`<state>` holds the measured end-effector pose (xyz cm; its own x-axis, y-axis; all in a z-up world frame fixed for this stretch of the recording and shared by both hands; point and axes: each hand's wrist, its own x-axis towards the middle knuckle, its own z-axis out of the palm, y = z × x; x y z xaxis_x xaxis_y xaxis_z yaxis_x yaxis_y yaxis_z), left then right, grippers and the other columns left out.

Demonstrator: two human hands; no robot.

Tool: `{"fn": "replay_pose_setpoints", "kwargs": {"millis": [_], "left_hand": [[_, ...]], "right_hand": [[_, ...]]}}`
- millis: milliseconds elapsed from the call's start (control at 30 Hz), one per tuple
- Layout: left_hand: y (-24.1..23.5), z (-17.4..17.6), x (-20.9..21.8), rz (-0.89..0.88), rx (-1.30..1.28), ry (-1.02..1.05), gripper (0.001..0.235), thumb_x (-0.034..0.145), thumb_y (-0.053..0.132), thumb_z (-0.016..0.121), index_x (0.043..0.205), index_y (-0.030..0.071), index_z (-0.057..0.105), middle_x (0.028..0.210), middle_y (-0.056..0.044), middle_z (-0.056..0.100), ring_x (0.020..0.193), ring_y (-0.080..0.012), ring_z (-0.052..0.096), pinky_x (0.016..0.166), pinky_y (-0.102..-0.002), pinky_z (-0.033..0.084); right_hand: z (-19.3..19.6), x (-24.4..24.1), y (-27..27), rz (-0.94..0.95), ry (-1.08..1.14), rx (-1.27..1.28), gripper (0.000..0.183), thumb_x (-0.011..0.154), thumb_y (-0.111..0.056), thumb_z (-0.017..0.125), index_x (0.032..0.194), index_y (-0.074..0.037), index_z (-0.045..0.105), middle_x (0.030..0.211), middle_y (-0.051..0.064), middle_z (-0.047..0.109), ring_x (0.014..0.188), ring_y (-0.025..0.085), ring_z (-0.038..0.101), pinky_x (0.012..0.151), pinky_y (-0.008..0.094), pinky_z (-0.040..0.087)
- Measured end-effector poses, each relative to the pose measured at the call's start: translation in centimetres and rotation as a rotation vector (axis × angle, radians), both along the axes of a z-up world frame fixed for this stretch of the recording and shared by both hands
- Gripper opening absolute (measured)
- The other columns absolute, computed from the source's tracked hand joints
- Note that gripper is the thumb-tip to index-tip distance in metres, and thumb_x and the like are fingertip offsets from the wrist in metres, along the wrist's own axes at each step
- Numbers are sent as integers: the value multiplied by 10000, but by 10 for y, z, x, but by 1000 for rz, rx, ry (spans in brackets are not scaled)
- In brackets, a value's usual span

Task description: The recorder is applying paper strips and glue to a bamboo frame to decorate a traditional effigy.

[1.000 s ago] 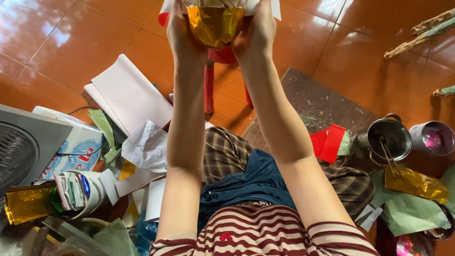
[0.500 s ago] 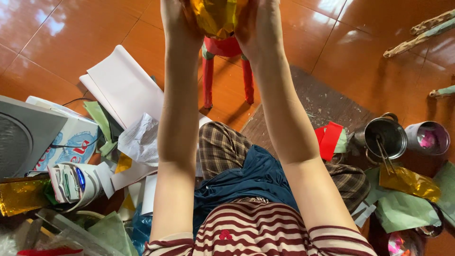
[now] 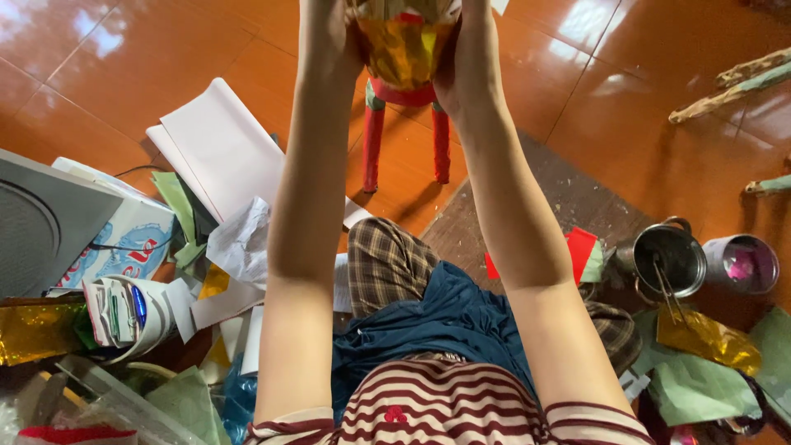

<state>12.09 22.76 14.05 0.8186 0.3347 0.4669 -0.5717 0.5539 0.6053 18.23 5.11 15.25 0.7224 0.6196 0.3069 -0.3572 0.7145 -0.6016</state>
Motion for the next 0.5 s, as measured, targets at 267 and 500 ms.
{"fn": "replay_pose_setpoints", "kwargs": {"millis": [267, 500], "left_hand": [[-27, 4, -48, -64, -123, 169, 523, 1109, 423, 483, 1456, 37, 544, 1377, -80, 629, 1230, -205, 632, 1067, -409, 542], [-25, -26, -59, 73, -247, 224, 540, 1090, 351, 546, 1490, -7, 479, 1412, -171, 598, 1237, -276, 623, 1049, -466, 550]], "right_hand": [[-88, -22, -8, -11, -58, 43, 526, 1081, -398, 586, 1463, -58, 461, 1420, 127, 601, 1320, 292, 612, 1147, 502, 534], [-97, -49, -26, -43, -1, -37, 529, 1075, -385, 605, 1413, 11, 511, 1287, 191, 656, 1164, 292, 681, 1043, 455, 569]]}}
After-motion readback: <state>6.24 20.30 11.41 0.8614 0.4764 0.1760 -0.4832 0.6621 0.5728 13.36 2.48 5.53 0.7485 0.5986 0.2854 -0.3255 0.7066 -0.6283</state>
